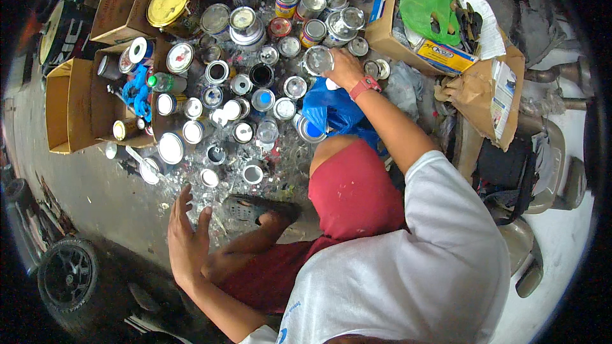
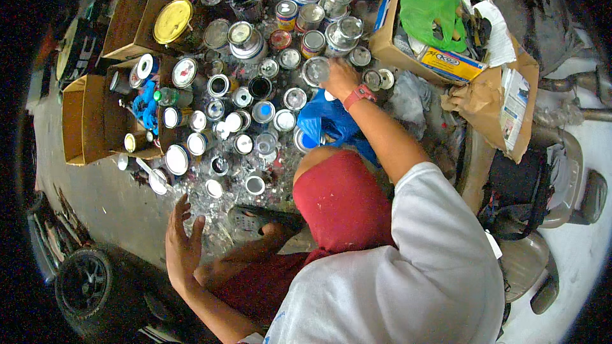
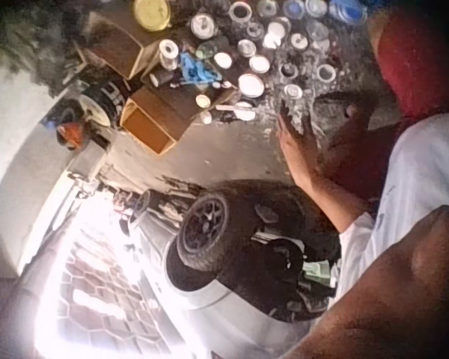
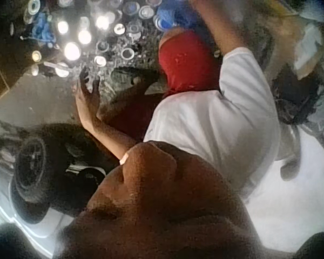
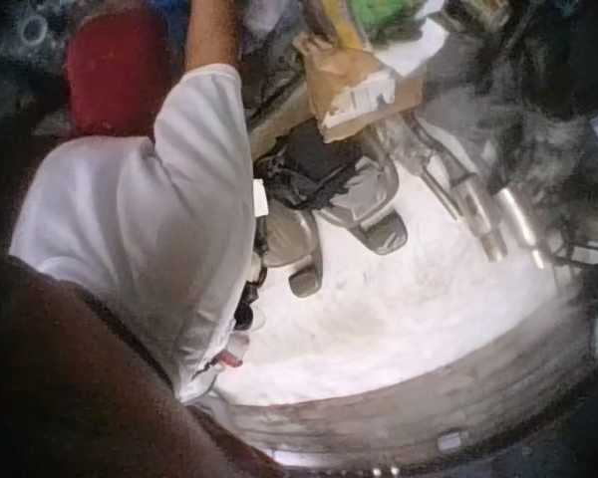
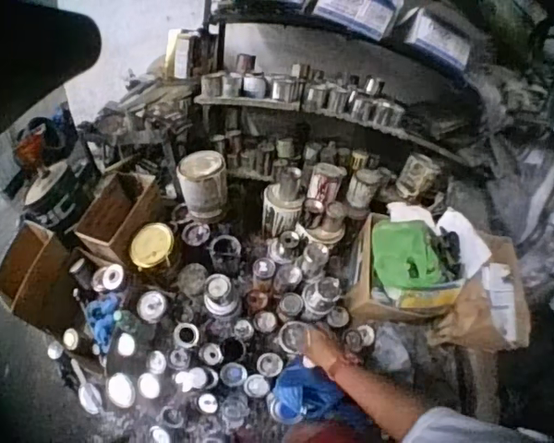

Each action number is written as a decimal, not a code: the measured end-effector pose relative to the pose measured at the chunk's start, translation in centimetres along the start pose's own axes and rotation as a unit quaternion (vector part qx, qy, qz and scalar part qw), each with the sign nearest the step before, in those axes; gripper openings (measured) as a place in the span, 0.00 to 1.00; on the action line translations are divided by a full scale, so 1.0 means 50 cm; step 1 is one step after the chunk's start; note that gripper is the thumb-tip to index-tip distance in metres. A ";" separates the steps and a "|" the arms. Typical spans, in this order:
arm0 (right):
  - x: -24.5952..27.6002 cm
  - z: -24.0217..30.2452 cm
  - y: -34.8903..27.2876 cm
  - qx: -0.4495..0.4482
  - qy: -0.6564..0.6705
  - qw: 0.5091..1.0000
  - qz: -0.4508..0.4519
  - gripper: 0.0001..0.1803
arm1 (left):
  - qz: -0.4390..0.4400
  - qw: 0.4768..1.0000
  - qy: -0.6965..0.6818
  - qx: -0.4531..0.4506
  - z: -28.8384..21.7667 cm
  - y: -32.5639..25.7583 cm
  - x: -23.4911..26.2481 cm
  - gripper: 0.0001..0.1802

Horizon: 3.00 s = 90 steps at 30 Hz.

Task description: The person sits on the floor surrounded by numerous paint cans and uses a white cloth to wipe the rims of the cans. They then pick up a can and stir the contents with the cloth. The person stands up and walks through a garage area containing several cars while continuing to stir the paint can.

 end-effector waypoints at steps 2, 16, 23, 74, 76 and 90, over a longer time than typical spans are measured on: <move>-0.021 0.004 0.006 -0.024 -0.039 0.999 0.012 0.64 | -0.001 1.000 0.002 0.017 0.017 -0.008 0.000 0.32; 0.149 0.093 -0.091 0.139 0.014 0.985 -0.103 0.60 | -0.033 0.998 -0.039 0.038 0.022 -0.037 -0.002 0.32; 0.402 0.189 -0.202 0.257 0.091 0.962 -0.030 0.57 | -0.110 0.985 -0.035 -0.128 -0.148 -0.042 0.025 0.36; -0.513 0.685 -0.334 0.276 0.027 0.958 0.079 0.48 | -0.449 0.763 -0.303 0.352 0.356 -0.228 -0.581 0.64; -0.452 0.712 -0.364 0.343 0.027 0.936 0.077 0.47 | -0.453 0.760 -0.305 0.351 0.346 -0.226 -0.561 0.62; -0.019 0.854 -0.624 0.608 -0.250 0.753 0.041 0.42 | -0.539 0.764 -0.305 0.181 0.239 -0.172 -0.378 0.56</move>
Point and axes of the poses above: each hand's wrist, its own y-axis towards the middle knuckle, its own x-axis out of the back of the hand, z = x × y, the point moved 9 cm from there along y, towards the middle knuckle, and after that the axes turned 1 degree about -y, right-handed, at the moved point
